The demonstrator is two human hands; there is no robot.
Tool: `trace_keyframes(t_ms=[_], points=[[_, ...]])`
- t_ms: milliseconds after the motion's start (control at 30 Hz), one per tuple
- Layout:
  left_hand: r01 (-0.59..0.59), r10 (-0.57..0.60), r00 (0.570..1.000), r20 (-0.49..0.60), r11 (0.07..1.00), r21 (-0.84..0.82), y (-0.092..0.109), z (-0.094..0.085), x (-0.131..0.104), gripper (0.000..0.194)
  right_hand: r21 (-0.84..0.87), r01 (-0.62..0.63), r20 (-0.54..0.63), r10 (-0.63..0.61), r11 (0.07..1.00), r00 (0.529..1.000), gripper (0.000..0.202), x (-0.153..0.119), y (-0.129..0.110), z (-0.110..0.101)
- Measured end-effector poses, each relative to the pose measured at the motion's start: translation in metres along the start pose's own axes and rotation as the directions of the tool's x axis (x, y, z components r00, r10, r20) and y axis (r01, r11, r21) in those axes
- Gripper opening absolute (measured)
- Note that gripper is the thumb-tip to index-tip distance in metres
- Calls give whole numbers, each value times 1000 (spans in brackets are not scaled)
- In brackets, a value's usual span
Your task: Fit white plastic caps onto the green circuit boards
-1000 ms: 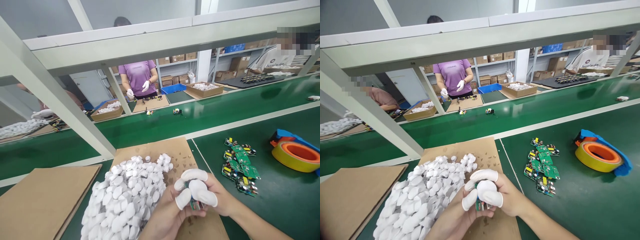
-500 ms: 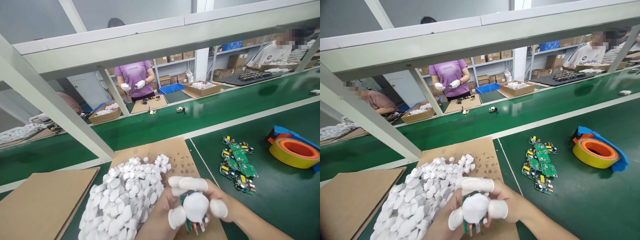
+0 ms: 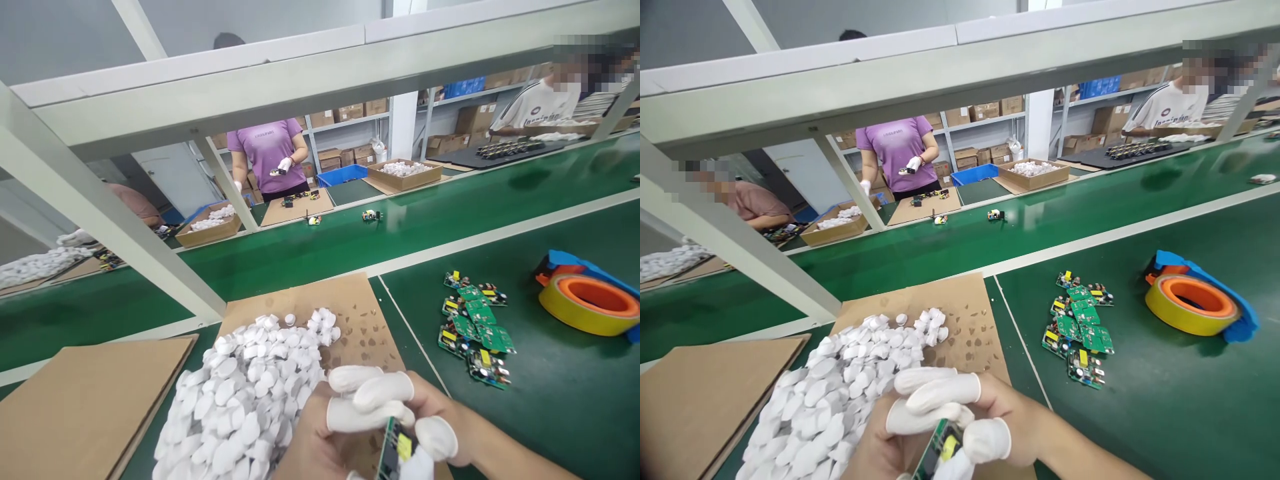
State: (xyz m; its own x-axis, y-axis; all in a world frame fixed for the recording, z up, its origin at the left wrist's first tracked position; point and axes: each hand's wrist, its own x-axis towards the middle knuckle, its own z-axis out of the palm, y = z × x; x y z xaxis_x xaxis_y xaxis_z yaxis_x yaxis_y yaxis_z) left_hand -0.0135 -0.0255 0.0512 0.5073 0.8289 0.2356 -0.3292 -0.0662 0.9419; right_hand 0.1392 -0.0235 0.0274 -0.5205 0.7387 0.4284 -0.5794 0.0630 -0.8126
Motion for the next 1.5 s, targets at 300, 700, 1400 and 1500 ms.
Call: trace_keyframes(t_ms=[300, 700, 1400, 1500], points=[[-228, 208, 954, 214, 971, 73, -11, -19, 17, 44, -199, 114, -5, -117, 973, 993, 48, 4, 2, 0], [-3, -9, 995, 100, 992, 122, 1, -6, 9, 29, -21, 76, 31, -75, 997, 997, 48, 5, -2, -1], [196, -212, 977, 34, 946, 256, -22, -37, 9, 29, -136, 177, -24, -182, 975, 983, 52, 3, 19, -12], [168, -165, 986, -36, 941, 295, -21, -35, 5, 40, -181, 151, -16, -156, 972, 988, 70, 2, 17, -11]])
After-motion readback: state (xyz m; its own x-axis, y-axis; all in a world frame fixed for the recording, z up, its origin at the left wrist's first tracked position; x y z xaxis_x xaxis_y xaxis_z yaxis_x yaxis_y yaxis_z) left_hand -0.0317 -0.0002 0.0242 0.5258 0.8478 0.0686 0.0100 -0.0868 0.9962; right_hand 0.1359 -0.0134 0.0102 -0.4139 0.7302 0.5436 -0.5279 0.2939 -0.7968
